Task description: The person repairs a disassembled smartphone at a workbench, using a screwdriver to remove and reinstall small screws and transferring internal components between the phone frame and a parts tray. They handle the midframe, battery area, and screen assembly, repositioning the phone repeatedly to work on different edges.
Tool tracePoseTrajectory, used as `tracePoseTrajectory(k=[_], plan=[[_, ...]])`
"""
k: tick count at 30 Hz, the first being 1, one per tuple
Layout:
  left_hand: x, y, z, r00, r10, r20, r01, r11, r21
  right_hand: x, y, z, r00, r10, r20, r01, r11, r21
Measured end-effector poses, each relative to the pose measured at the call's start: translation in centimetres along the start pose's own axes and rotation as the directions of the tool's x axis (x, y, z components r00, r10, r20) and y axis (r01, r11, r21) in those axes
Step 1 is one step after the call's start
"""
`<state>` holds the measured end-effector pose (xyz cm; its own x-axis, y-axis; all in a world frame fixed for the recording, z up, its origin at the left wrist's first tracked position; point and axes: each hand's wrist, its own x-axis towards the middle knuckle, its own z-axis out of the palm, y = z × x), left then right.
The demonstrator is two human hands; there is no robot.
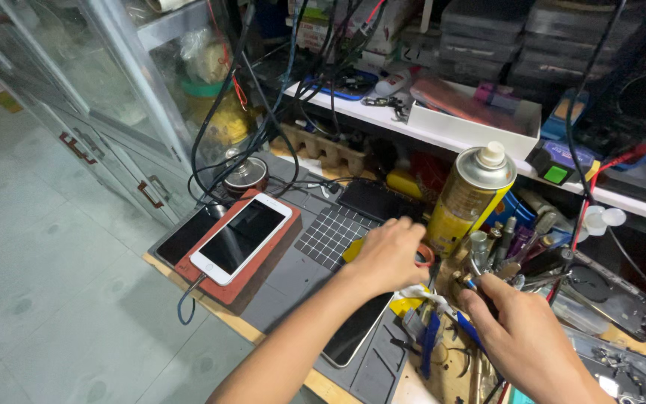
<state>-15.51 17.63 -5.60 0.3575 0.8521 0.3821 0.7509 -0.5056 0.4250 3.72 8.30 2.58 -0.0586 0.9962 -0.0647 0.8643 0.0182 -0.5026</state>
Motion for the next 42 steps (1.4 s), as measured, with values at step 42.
tracePoseTrajectory(k=[42], plan=[[-4.2, 23.6, 6.3, 0.906, 0.417, 0.075, -0.376, 0.873, -0.311, -17.4, 19.0, -9.7, 0.929, 0.173, -0.326, -0.124, 0.978, 0.166]])
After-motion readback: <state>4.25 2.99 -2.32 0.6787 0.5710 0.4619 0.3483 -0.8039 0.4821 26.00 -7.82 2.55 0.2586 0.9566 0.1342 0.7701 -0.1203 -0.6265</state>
